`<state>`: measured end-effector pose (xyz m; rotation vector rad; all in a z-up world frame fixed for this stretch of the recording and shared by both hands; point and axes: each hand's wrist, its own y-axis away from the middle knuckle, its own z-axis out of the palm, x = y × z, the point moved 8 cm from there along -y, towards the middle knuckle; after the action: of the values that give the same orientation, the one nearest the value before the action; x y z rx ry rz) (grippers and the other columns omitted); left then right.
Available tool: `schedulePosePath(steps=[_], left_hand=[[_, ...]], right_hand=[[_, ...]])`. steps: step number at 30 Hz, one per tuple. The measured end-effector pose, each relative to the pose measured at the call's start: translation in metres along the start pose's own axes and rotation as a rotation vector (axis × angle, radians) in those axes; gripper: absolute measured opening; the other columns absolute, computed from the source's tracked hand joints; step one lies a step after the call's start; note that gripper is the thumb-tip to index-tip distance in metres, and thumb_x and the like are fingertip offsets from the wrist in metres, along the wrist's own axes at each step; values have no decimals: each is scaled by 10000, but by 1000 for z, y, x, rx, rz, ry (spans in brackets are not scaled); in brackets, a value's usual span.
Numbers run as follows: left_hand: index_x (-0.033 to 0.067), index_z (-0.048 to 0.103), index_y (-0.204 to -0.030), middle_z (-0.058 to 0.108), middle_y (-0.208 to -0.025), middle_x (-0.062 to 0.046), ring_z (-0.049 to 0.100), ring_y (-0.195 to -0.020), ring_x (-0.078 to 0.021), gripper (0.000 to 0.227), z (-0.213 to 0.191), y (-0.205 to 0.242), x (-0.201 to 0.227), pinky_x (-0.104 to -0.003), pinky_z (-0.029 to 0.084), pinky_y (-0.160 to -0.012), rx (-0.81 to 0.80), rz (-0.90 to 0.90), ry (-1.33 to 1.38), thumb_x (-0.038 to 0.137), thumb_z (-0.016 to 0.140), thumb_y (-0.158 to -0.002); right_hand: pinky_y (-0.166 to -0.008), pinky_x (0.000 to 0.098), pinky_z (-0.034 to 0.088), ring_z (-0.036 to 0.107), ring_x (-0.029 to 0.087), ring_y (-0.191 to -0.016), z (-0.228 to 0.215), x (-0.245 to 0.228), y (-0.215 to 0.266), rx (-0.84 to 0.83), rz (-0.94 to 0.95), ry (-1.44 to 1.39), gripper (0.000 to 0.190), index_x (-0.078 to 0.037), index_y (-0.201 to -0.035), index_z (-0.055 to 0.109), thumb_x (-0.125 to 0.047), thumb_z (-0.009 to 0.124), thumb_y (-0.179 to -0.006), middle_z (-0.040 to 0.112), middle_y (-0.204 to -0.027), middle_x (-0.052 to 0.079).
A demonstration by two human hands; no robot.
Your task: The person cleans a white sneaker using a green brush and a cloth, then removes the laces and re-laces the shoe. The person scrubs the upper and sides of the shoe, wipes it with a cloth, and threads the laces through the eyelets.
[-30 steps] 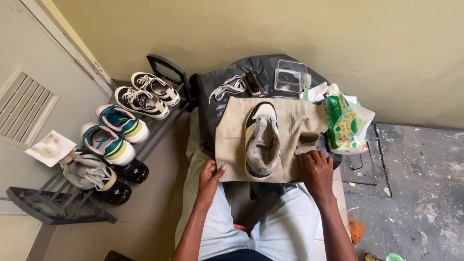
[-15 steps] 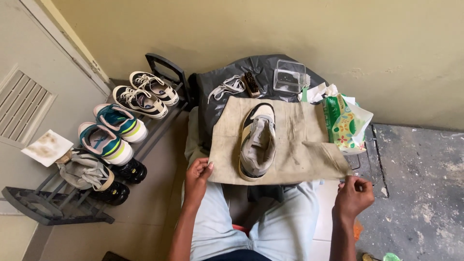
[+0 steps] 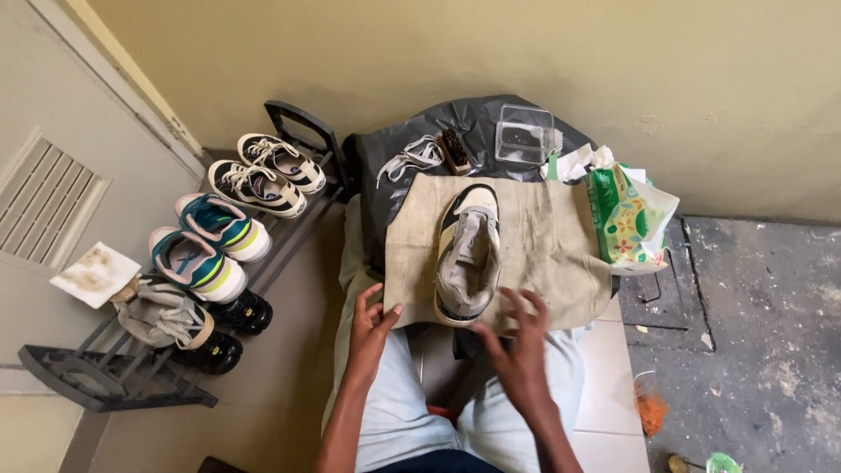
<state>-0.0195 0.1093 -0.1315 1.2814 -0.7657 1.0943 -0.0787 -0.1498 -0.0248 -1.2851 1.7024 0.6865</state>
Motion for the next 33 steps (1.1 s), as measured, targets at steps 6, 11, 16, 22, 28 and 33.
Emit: schedulePosePath(steps=[6,11,16,22,28,33], left_hand=[[253,559,-1243,512,-1447,-96,482,-1330,-225,474,6,-5,-19,-346,415,-1023,-50,56,107,156,783,-837],[97,772,-1096,751,-1133,-13,588,-897,-94,219,9,0,-5,-238,438,-896,-81,86,-1,152,761,-885],[60,767,-1090,770,-1187,-70,651,-1228,-180,251,1,3,16,-319,449,-1089,-80,231,42,163,762,-861],[91,764,-1098,769,-1198,-32,644,-1245,-154,236,-2,13,41,-293,445,-1066,-55,186,-46,166,718,-879],[41,737,-1212,631,-1155,-71,578,-1028,-113,318,-2,12,24,-332,487,-1019,-112,113,97,-26,711,-902],[74,636,-1303,615,-1127,-99,635,-997,-195,417,-10,5,5,-395,552,-950,-84,35,135,6,747,-907]], right_hand=[[-795,540,514,613,456,-1121,33,-29,-11,125,-293,370,583,-119,-1248,618,-426,830,-801,537,-1361,239],[-929,442,507,614,376,-1199,24,-26,-17,156,-312,172,510,-73,-1186,649,-219,872,-751,572,-1366,193],[-855,350,555,660,273,-1071,-9,-47,-30,169,-360,34,519,-49,-1180,638,-82,866,-716,669,-1231,128],[-847,344,522,616,230,-1030,-21,-21,-47,121,-254,64,548,-66,-1189,633,-125,898,-714,637,-1238,89],[-1001,547,535,618,465,-1223,-39,11,-39,110,-121,-116,649,-60,-1274,628,-148,908,-695,635,-1315,208],[-974,493,511,597,305,-1195,-109,131,-39,434,124,-138,450,-55,-1312,592,-224,808,-956,608,-1258,134]])
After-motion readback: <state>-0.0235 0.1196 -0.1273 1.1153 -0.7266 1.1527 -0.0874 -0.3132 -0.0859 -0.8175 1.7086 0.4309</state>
